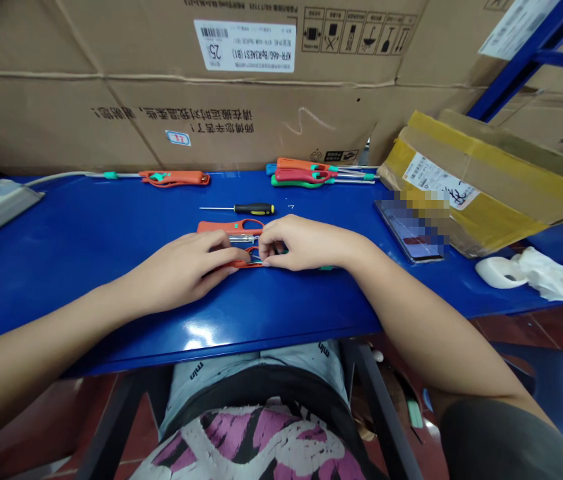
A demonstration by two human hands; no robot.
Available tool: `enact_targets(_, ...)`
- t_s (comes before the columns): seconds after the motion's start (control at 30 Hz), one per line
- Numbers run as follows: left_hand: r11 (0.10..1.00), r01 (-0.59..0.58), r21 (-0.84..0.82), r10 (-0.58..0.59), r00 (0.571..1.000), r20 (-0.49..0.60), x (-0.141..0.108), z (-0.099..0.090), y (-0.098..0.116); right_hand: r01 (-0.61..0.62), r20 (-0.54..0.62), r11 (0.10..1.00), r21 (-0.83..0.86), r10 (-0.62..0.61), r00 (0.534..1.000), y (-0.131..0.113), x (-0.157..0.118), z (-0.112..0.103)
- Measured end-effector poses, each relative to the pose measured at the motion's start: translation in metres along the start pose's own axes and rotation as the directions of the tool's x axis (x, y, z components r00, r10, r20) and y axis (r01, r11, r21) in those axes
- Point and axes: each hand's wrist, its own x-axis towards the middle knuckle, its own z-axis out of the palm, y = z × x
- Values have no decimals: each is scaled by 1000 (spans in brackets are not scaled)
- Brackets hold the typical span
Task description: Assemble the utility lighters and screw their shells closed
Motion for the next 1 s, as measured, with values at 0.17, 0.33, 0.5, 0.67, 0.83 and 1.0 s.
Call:
enact_targets(0.17, 1000, -6, -17, 6, 1000, -2, 0, 1, -1, 12, -21, 1000, -29, -13, 1000, 1, 0, 1)
enact_targets(0.33, 999, 4, -35, -4, 1000, -10, 0, 2, -1, 23, -34, 999, -22, -24, 999, 0, 0, 2)
enact_targets(0.5, 1000, -3, -19, 3, 1000, 0, 0, 2, -1, 26, -25, 999, 40, -25, 999, -3, 1, 2)
enact_targets(0.67, 1000, -4, -28, 4, 1000, -4, 0, 2, -1, 42, -23, 998, 48, -41, 999, -4, 1, 2)
enact_targets(0.83, 999, 1, -45, -1, 1000, 2, 0, 2, -1, 37, -17, 997, 62, -36, 999, -3, 1, 3)
enact_targets(1.0, 998, 7, -55, -7, 1000, 11, 0, 2, -2, 45, -7, 996, 72, -45, 999, -3, 2, 4)
